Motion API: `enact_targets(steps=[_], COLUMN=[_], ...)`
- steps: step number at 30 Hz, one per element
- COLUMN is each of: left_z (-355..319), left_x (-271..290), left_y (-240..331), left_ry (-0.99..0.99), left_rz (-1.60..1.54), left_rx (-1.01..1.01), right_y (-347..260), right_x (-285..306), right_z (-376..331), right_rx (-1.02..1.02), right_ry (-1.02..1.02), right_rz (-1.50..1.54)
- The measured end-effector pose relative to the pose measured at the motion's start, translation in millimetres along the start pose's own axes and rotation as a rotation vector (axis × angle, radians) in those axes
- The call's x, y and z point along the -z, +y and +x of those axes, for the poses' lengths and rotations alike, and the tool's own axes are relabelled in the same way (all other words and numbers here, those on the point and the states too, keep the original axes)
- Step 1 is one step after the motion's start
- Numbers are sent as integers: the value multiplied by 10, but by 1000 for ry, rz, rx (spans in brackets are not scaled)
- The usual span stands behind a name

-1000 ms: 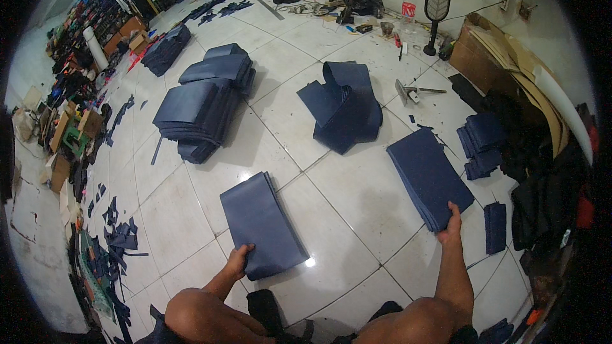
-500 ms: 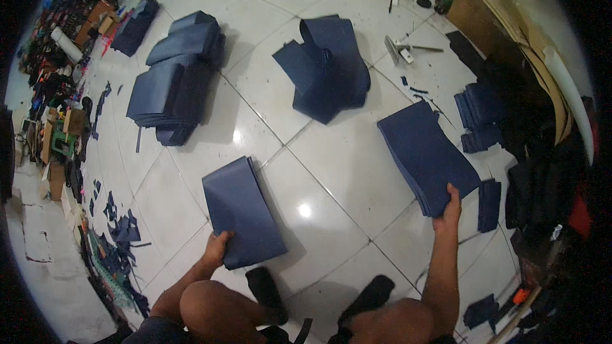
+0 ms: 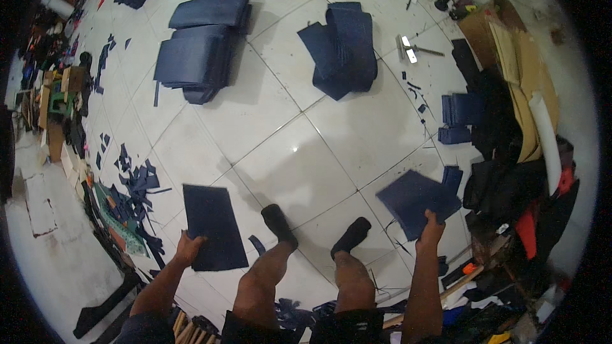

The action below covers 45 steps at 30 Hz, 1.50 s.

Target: The person sorts and stacks blue rectangular fabric pieces on the floor, picking them up one by one from various piles and organizing them into neat stacks.

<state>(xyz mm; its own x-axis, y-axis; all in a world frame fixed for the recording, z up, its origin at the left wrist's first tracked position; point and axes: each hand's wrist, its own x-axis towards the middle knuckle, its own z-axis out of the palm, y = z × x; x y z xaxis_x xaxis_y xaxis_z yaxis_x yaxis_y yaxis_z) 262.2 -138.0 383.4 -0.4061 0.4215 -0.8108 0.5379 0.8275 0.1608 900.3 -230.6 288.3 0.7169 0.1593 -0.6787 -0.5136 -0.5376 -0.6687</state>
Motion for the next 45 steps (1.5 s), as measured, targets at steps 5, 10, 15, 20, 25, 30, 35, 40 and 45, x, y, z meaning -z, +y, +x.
enact_targets(steps=[5, 10, 15, 20, 25, 30, 35, 40, 45], left_z=[-647, -994, -1098, -892, -1086, -802, -489, -141, 215], left_x=[599, 874, 1076, 1095, 1306, 1779, 2350, 2677, 2955], left_y=[-1080, -1819, -2288, -3227, -2248, -1237, 260, 1129, 1830], left_ry=[31, 101, 92, -30, 124, 83, -51, -130, -113], left_rz=[-158, -199, -221, -138, -136, -165, -137, -180, -274], left_rx=[83, 188, 260, -35, -169, 118, 384, 494, 490], right_y=[-84, -487, -1003, -1604, -2123, -2584, -2689, -2124, -1395], right_x=[291, -146, -1161, -2702, -4629, -6399, -7839, -8613, -9124], right_z=[-697, -1612, -2372, -2958, -3319, -3597, -3213, -2238, -1048], right_rx=[69, 7, 142, 240, 354, 396, 171, -93, -73], right_ry=[5, 44, -158, -357, -606, -812, -1111, -1208, -961], right_rz=[-147, -173, -111, -76, -53, -37, 33, 57, -159])
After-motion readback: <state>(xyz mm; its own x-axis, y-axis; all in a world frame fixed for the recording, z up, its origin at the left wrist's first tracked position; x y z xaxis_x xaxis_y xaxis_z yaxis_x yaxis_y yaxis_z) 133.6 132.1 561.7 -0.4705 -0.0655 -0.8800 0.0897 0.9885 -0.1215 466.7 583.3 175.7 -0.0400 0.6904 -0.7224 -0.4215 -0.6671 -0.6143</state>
